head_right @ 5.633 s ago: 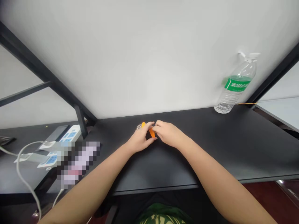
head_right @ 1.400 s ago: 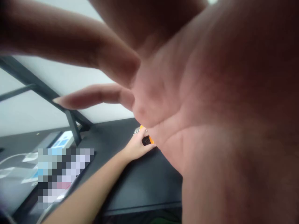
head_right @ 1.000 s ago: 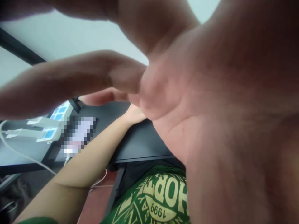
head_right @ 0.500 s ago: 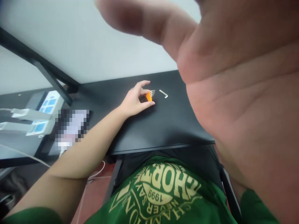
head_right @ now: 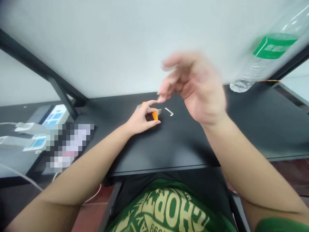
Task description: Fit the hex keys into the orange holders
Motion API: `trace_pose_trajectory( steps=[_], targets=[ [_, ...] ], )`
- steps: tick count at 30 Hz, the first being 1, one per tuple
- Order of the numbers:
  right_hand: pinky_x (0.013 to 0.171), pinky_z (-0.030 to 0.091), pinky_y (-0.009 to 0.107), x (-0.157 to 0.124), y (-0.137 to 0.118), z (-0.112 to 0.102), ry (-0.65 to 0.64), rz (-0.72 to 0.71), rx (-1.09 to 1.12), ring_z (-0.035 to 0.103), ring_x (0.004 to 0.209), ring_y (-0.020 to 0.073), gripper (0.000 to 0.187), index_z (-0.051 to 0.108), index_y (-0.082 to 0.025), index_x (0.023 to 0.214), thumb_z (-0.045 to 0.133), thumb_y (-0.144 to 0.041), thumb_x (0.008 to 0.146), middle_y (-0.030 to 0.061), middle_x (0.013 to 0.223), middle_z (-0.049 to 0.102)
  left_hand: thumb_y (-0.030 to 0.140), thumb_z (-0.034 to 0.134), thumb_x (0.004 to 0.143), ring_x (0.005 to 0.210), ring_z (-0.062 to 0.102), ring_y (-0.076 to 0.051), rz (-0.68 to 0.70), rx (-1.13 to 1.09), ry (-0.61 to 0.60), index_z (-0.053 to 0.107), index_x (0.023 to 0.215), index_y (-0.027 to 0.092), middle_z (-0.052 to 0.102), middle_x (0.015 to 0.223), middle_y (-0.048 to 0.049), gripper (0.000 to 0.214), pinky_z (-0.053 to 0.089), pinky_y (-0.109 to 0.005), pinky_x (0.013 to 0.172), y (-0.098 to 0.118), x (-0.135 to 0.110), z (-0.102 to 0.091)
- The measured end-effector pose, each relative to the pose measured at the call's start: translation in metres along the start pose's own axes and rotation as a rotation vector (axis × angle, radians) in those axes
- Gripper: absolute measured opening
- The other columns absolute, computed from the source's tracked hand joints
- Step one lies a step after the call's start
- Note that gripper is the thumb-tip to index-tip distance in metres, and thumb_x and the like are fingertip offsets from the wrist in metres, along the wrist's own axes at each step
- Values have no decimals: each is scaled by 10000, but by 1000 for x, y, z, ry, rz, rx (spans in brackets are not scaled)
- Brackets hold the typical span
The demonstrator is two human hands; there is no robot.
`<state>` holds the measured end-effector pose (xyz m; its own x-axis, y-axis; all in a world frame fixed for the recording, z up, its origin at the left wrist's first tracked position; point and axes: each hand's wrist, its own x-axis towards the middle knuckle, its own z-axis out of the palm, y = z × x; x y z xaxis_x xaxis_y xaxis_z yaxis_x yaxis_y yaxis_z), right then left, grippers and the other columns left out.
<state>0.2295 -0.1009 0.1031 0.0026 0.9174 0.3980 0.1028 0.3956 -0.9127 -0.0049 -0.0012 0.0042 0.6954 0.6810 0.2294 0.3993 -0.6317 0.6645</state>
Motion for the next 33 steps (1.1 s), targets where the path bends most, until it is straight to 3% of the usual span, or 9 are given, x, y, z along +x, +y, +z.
trace_pose_trajectory(
  steps=[1, 3, 5, 8, 12, 16, 24, 28, 33],
  targets=[
    [733, 554, 349, 12, 20, 1, 25, 12, -68, 696, 797, 192, 505, 655, -261, 1059, 579, -715, 850, 9, 869, 704, 427, 801, 772, 1107, 704, -263, -1, 3, 0, 402, 1495, 206, 737, 1199, -104, 855, 487, -433, 1051, 0, 0, -1],
    [738, 523, 345, 30, 62, 0, -25, 177, -427, 659, 735, 187, 305, 694, -205, 830, 684, -510, 827, 35, 790, 699, 440, 792, 781, 1141, 691, -265, -5, 2, -13, 391, 1501, 222, 732, 1221, -94, 852, 489, -426, 1048, 0, -1, -2],
    [763, 499, 346, 36, 95, -5, -146, 271, -719, 651, 760, 197, 174, 705, -194, 746, 700, -360, 799, 48, 809, 719, 433, 772, 805, 1132, 684, -254, -34, -12, -33, 377, 1507, 246, 726, 1232, -77, 827, 503, -417, 1025, 0, -1, -3],
    [706, 475, 304, 33, 118, -11, -248, 363, -832, 647, 752, 179, 136, 726, -214, 775, 628, -289, 832, 28, 841, 741, 391, 749, 829, 1120, 671, -243, -79, -33, -66, 360, 1512, 271, 711, 1251, -67, 795, 523, -404, 976, 0, -1, -2],
    [675, 463, 270, 31, 114, -9, -333, 387, -856, 651, 760, 169, 90, 719, -220, 785, 634, -235, 809, 24, 867, 750, 366, 756, 823, 1150, 656, -255, -76, -32, -80, 375, 1499, 283, 702, 1253, -64, 780, 528, -401, 954, 0, -1, -1],
    [668, 455, 268, 32, 110, -4, -381, 377, -927, 649, 761, 172, 66, 695, -222, 758, 639, -196, 779, 26, 850, 738, 385, 760, 823, 1029, 692, -234, -103, -31, -80, 369, 1502, 295, 707, 1242, -57, 788, 539, -414, 932, 0, -2, -1],
    [553, 368, 303, 31, 100, -7, -397, 485, -1222, 594, 621, 197, 79, 624, -206, 678, 691, -184, 712, 96, 783, 708, 384, 791, 806, 1243, 640, -282, -94, -43, -60, 376, 1515, 276, 709, 1279, -86, 828, 510, -472, 1053, 0, -2, -2],
    [596, 376, 274, 24, 92, -4, -446, 257, -991, 564, 638, 159, 72, 588, -217, 739, 638, -167, 755, 32, 782, 683, 353, 781, 811, 1181, 672, -263, -80, -54, -46, 408, 1498, 255, 716, 1266, -80, 788, 537, -445, 1029, -2, -1, -2],
    [651, 377, 258, 16, 86, 13, -524, -14, -758, 521, 682, 140, 96, 578, -208, 791, 551, -125, 831, 9, 800, 625, 310, 764, 795, 1184, 672, -243, -48, -72, 8, 591, 1321, 229, 697, 1307, -69, 560, 531, -407, 1066, -6, 1, -1]
  ],
)
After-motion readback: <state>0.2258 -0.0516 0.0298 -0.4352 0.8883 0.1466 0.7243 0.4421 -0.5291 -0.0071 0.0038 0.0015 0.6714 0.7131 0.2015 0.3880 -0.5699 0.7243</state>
